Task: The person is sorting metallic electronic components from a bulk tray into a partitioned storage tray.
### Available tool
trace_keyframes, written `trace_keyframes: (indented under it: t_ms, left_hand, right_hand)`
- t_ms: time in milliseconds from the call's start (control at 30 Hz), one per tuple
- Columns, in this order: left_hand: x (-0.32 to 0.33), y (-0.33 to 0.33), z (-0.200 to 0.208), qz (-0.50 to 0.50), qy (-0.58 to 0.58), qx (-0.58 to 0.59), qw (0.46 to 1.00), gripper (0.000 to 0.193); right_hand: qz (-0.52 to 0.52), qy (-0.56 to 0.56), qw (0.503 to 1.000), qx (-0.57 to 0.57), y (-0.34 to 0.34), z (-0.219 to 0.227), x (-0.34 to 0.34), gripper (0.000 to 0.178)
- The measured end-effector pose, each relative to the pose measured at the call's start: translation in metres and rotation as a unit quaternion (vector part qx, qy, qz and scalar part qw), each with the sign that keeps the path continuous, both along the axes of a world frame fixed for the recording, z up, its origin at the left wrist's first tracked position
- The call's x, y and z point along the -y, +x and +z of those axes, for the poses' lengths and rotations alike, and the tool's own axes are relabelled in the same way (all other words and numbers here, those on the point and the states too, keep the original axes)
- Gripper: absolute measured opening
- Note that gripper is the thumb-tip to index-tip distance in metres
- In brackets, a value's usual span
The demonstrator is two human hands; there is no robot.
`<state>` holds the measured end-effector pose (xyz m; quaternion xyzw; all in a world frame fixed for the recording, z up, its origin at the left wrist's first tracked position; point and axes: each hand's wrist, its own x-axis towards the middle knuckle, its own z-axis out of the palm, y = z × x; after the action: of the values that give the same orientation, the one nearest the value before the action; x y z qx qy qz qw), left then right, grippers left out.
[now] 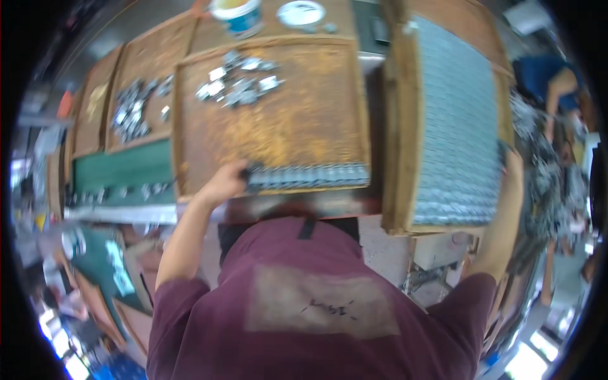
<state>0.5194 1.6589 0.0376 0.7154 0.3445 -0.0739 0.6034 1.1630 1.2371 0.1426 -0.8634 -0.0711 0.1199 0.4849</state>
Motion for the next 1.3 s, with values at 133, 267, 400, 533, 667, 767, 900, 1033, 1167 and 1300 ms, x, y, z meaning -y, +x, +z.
trace_keyframes:
  t_ms: [133, 267, 400, 533, 667, 767, 900, 1033, 1167, 1300]
  left_hand:
    - [0.010, -0.002, 0.002, -0.009, 0.097, 0.036, 0.995, 0.041]
    - [0.010, -0.040, 0.018, 0.088, 0.157, 0.126, 0.976, 0.047]
    - [-0.029, -0.100, 0.037, 0.369, 0.398, -0.180, 0.820, 0.031]
    - [-0.058, -0.159, 0.012, 0.329, 0.369, -0.399, 0.772, 0.040]
    - [-0.057, -0.164, -0.004, 0.354, 0.351, -0.349, 0.793, 0.041]
    - [-0.041, -0.145, 0.019, 0.402, 0.353, -0.140, 0.833, 0.041]
    - [0.008, -0.085, 0.067, 0.416, 0.053, 0.280, 0.863, 0.043]
    - [0.014, -0.047, 0.076, 0.371, 0.007, 0.282, 0.885, 0.040]
    - [0.034, -0.028, 0.083, 0.316, -0.248, 0.438, 0.804, 0.044]
    - [0.063, -0.004, 0.102, 0.247, -0.228, 0.442, 0.832, 0.045]
  right_hand:
    - [-0.110, -0.037, 0.985, 0.125, 0.019, 0.007, -0.006, 0.022]
    - [-0.030, 0.221, 0.966, 0.132, -0.007, 0.010, -0.026, 0.033]
    - [0.095, 0.337, 0.937, -0.003, -0.107, 0.046, -0.058, 0.038]
    - [0.198, 0.288, 0.937, 0.024, -0.240, 0.045, -0.129, 0.038]
    - [0.192, 0.241, 0.951, -0.001, -0.338, 0.032, -0.187, 0.030]
    - [0.257, 0.277, 0.924, -0.062, -0.387, 0.026, -0.218, 0.032]
    - [0.375, 0.247, 0.875, -0.182, -0.440, 0.023, -0.236, 0.039]
    - [0.450, 0.184, 0.856, -0.177, -0.467, 0.035, -0.245, 0.033]
    - [0.480, 0.055, 0.876, 0.019, -0.457, 0.048, -0.243, 0.032]
    - [0.498, 0.033, 0.850, 0.171, -0.452, 0.049, -0.239, 0.031]
